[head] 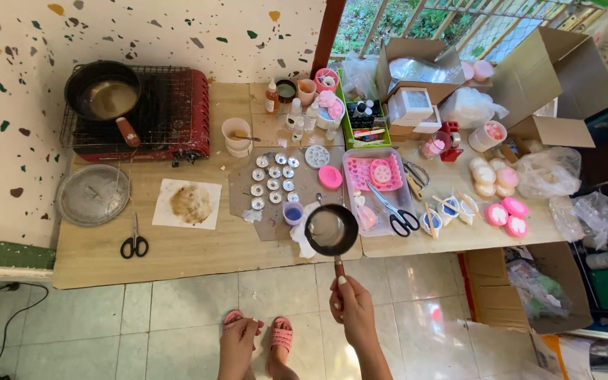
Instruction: Preparing wicks and pouring melted wax into molds to create candles at a workshop table.
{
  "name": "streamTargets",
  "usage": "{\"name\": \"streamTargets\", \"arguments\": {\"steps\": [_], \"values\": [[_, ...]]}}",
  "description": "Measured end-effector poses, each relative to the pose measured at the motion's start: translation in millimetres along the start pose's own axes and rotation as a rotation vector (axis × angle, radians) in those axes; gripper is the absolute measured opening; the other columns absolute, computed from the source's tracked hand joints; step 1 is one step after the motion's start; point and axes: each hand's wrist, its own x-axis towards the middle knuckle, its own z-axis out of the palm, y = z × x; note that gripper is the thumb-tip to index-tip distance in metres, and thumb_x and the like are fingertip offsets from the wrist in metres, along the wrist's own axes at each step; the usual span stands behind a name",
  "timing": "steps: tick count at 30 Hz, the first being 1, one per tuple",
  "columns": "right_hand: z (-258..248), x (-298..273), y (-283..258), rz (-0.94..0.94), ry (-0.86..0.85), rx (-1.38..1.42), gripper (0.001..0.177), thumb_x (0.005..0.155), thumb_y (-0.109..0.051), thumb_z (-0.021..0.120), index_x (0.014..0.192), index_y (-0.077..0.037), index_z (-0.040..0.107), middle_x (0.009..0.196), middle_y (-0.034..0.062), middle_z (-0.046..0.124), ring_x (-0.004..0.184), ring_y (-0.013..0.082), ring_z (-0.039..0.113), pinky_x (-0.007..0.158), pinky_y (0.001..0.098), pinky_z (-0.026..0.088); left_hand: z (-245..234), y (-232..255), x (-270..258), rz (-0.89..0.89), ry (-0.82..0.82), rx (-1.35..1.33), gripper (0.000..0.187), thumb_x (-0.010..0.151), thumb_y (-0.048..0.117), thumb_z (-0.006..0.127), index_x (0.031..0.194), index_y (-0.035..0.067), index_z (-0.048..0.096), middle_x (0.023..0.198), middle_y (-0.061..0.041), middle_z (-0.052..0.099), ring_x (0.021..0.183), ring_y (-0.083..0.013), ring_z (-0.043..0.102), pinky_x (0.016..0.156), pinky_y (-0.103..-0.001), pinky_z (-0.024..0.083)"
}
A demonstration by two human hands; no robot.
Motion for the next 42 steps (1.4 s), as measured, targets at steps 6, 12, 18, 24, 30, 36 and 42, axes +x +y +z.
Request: {"name": "streamTargets", "arguments": {"steps": [6, 12, 18, 24, 30, 36, 42], "values": [[12.5, 0.6, -4.3, 0.05, -0.009, -0.056, 0.03, 0.106, -0.024, 0.046, 0.089, -0.001, 0.057, 0.057, -0.0005, 0.043, 0.042, 0.0073, 0.031, 0.038, 0.0268, 0.021, 1.8, -28.2, 3.8, -0.067, 0.011, 0.027, 0.029, 0.091, 0.026, 0.063, 0.095, 0.004, 0.08, 0.078, -0.008, 0.079, 0.06, -0.0149, 0.067, 0.054, -0.031, 0.053], [10.5, 10.8, -2.9, 0.034, 0.051, -0.115, 0.031, 0.104, -0.024, 0.045, 0.088, -0.001, 0.057, 0.056, 0.0001, 0.042, 0.04, 0.0085, 0.03, 0.037, 0.0274, 0.019, 10.2, -118.6, 37.2, 0.034, 0.071, 0.163, 0.029, 0.084, 0.03, 0.07, 0.099, 0.007, 0.078, 0.086, -0.011, 0.08, 0.078, -0.0231, 0.077, 0.072, -0.035, 0.059], [11.1, 18.0, -10.0, 0.026, -0.048, -0.017, 0.029, 0.105, -0.024, 0.045, 0.09, -0.002, 0.055, 0.058, -0.0019, 0.041, 0.043, 0.0062, 0.03, 0.039, 0.0256, 0.02, 9.2, -157.1, 30.5, -0.045, 0.012, 0.424, 0.026, 0.081, 0.033, 0.071, 0.098, 0.015, 0.078, 0.09, -0.009, 0.079, 0.086, -0.0256, 0.078, 0.08, -0.036, 0.061], [6.2, 39.3, -1.6, 0.12, 0.001, 0.029, 0.029, 0.103, -0.026, 0.047, 0.089, -0.001, 0.055, 0.057, -0.0006, 0.04, 0.042, 0.0079, 0.028, 0.037, 0.0261, 0.018, 22.2, -151.7, 49.9, 0.004, 0.031, 0.404, 0.02, 0.079, 0.026, 0.074, 0.093, 0.013, 0.078, 0.084, -0.009, 0.078, 0.079, -0.0223, 0.078, 0.077, -0.035, 0.061], [-9.7, 45.6, -18.8, -0.042, 0.02, -0.071, 0.031, 0.104, -0.027, 0.046, 0.089, -0.001, 0.056, 0.057, -0.0008, 0.041, 0.041, 0.0073, 0.029, 0.036, 0.0261, 0.018, 29.9, -127.9, 58.3, 0.173, 0.052, 0.341, 0.017, 0.08, 0.02, 0.075, 0.094, 0.011, 0.077, 0.08, -0.008, 0.078, 0.07, -0.0193, 0.076, 0.071, -0.034, 0.06], [-14.3, 73.3, -8.0, -0.027, -0.014, -0.107, 0.029, 0.104, -0.023, 0.048, 0.092, 0.001, 0.059, 0.057, -0.0003, 0.043, 0.042, 0.0068, 0.032, 0.038, 0.0254, 0.022, 40.9, -15.9, 69.7, 0.3, 0.158, 0.293, 0.031, 0.08, 0.021, 0.077, 0.11, 0.013, 0.074, 0.09, -0.003, 0.072, 0.07, -0.0181, 0.066, 0.066, -0.034, 0.056], [-47.7, 127.7, 5.2, -0.117, 0.093, -0.254, 0.026, 0.102, -0.02, 0.053, 0.1, 0.003, 0.065, 0.058, -0.0007, 0.046, 0.046, 0.0062, 0.034, 0.041, 0.0246, 0.023, 92.8, 103.0, 150.1, 0.471, 0.248, 0.111, 0.049, 0.079, 0.016, 0.08, 0.125, 0.007, 0.067, 0.104, -0.009, 0.062, 0.082, -0.0234, 0.06, 0.073, -0.035, 0.053]]}}
